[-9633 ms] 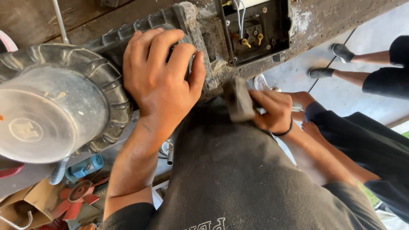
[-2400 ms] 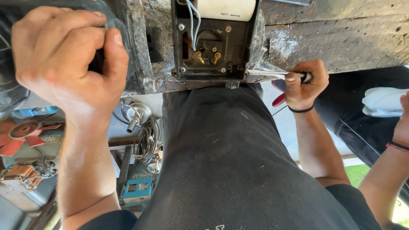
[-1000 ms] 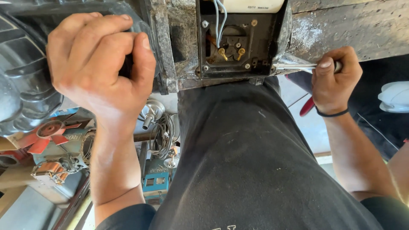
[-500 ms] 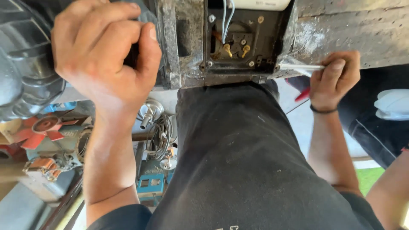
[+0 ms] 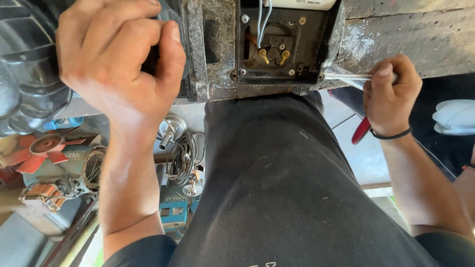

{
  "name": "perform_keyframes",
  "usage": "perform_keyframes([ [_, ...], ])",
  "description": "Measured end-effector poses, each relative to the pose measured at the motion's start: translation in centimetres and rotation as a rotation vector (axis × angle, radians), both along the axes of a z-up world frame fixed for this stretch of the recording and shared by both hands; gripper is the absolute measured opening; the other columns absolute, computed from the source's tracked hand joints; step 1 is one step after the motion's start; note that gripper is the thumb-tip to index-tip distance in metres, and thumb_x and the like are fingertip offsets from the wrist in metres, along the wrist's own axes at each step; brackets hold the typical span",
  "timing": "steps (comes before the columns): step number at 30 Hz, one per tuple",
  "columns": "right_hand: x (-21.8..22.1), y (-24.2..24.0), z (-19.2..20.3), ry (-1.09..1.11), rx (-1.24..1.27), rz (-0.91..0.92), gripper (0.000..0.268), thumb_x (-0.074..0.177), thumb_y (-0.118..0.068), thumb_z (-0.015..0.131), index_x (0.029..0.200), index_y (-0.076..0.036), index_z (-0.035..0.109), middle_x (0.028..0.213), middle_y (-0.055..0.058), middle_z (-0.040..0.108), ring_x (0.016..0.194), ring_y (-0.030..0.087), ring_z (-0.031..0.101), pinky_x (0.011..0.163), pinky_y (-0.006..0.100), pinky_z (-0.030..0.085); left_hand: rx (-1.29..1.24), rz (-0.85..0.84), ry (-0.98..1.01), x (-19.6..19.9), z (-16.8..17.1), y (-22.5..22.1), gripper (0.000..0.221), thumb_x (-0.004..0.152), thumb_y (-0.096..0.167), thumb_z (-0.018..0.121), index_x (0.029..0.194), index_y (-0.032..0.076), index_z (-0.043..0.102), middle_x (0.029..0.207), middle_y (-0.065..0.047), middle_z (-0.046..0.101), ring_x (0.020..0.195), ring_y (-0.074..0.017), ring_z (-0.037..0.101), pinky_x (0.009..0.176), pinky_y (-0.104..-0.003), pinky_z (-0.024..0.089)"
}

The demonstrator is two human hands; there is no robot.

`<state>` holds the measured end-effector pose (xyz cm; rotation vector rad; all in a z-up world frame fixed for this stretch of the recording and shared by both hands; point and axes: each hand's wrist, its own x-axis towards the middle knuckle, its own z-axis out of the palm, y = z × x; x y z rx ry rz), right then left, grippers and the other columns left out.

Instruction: Loosening bolts and disassembling a pump housing using a wrench, hammer, and screwdriver.

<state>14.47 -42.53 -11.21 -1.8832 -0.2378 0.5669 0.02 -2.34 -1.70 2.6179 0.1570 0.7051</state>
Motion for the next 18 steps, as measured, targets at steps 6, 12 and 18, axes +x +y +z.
perform_keyframes([
  [6, 1.7, 0.5, -7.3, -0.955, 0.156, -0.1, 0.053, 0.111, -0.045, 0.052, 0.088, 0.002, 0.054, 0.071, 0.014, 0.054, 0.051, 0.023, 0.05, 0.049, 0.036, 0.039, 0.012, 0.025, 0.032, 0.0, 0.2, -0.2, 0.039, 0.119, 0.015, 0.057, 0.084, 0.002, 0.066, 0.1, -0.009, 0.077, 0.084, -0.0327, 0.06, 0.083, -0.044, 0.043],
  [12, 2.0, -0.9, -8.4, -0.777, 0.303, -0.012, 0.04, 0.119, -0.027, 0.037, 0.1, 0.002, 0.055, 0.078, 0.015, 0.054, 0.048, 0.019, 0.045, 0.04, 0.035, 0.036, 0.065, 0.074, 0.061, -0.3, 0.4, -0.3, 0.039, 0.119, 0.019, 0.057, 0.084, 0.005, 0.065, 0.093, -0.005, 0.071, 0.079, -0.0321, 0.052, 0.075, -0.043, 0.04],
  [18, 2.7, 1.1, 5.5, 0.599, -0.188, 0.01, 0.024, 0.117, -0.036, 0.044, 0.109, -0.014, 0.049, 0.065, 0.004, 0.029, 0.041, 0.008, 0.022, 0.033, 0.021, 0.018, 0.046, 0.069, 0.055, -0.5, 0.2, -0.1, 0.039, 0.12, 0.017, 0.062, 0.083, 0.004, 0.062, 0.091, -0.007, 0.068, 0.083, -0.034, 0.051, 0.075, -0.045, 0.04],
])
